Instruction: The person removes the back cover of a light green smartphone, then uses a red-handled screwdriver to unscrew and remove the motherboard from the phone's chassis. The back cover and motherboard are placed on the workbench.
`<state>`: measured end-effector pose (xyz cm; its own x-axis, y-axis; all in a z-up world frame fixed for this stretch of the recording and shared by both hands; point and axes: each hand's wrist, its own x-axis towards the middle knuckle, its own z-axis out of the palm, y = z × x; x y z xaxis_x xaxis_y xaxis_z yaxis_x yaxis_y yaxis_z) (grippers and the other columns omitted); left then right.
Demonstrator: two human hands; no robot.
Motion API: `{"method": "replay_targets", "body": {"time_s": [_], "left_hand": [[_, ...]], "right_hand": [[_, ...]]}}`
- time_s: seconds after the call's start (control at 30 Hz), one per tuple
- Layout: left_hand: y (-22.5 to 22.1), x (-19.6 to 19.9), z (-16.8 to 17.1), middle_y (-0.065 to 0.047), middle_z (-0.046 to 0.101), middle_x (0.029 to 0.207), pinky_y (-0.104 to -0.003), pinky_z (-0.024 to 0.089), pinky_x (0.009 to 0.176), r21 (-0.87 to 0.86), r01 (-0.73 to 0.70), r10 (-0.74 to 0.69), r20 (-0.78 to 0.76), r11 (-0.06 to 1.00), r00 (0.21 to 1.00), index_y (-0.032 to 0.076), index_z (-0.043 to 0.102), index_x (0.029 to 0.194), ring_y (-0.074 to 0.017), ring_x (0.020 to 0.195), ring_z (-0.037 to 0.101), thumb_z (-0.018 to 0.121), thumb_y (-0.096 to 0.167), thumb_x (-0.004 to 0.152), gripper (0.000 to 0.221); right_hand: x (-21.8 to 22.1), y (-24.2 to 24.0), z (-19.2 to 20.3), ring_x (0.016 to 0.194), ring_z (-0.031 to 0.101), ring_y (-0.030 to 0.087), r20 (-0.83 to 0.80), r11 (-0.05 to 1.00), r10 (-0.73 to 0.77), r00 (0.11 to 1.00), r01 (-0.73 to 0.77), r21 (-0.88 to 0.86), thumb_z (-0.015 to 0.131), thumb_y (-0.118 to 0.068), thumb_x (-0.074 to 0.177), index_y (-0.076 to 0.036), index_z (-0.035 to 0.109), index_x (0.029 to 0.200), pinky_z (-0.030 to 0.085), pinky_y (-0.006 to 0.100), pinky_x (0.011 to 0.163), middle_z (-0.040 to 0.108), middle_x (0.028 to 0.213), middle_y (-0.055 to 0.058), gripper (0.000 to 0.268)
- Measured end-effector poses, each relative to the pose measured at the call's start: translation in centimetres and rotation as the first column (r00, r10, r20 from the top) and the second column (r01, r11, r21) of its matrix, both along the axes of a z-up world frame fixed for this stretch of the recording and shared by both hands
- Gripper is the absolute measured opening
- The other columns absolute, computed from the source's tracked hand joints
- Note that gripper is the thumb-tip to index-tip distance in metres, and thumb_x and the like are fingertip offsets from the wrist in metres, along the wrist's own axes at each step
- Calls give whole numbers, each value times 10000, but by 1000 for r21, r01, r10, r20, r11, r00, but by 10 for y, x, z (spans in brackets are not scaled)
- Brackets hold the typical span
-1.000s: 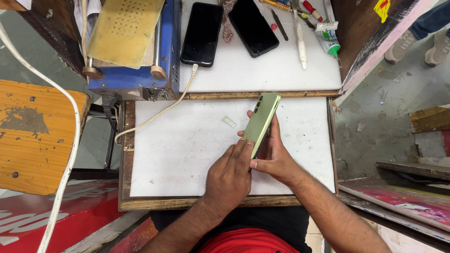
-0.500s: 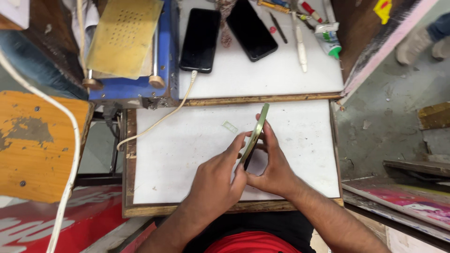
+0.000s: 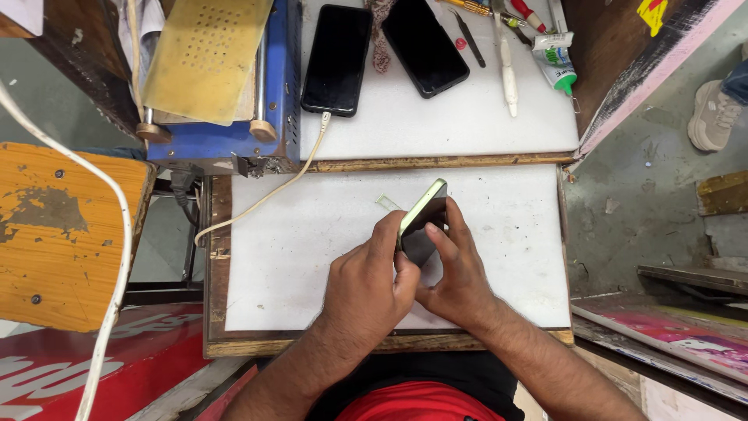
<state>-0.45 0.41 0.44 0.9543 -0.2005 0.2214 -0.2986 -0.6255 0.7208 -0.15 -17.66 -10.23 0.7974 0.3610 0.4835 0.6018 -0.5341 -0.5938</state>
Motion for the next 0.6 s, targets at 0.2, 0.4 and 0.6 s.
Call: {"method": "replay_targets", "body": {"time_s": [0.2, 0.4, 0.6], "left_hand": [[9, 2, 6, -194, 714, 773, -417, 637, 584, 16, 27, -27, 22, 1000, 999, -50, 505, 1267, -338, 699, 770, 641, -3, 868, 424], [13, 5, 11, -175, 688, 690, -417, 630, 546, 21, 73, -72, -59, 997, 996, -58, 488, 1256, -338, 645, 759, 623, -3, 888, 396], [17, 4, 12, -152, 685, 664, -393, 637, 513, 58, 90, -83, -105, 994, 991, -77, 494, 1252, -307, 616, 761, 595, 4, 910, 366]], "right_hand": [[1, 3, 4, 1445, 441, 426, 52, 1000, 0, 999, 1, -20, 915, -229, 827, -277, 201, 1536, 482, 575, 1162, 209, 1605, 329, 1007], [1, 3, 6, 1433, 447, 472, 3, 1000, 23, 1000, -23, 17, 929, -185, 790, -262, 244, 1472, 578, 515, 1085, 205, 1584, 346, 970], [0, 2, 11, 1370, 525, 450, -1, 999, 23, 1000, -23, -39, 890, -98, 753, -260, 286, 1392, 601, 494, 1048, 212, 1592, 336, 895]]}}
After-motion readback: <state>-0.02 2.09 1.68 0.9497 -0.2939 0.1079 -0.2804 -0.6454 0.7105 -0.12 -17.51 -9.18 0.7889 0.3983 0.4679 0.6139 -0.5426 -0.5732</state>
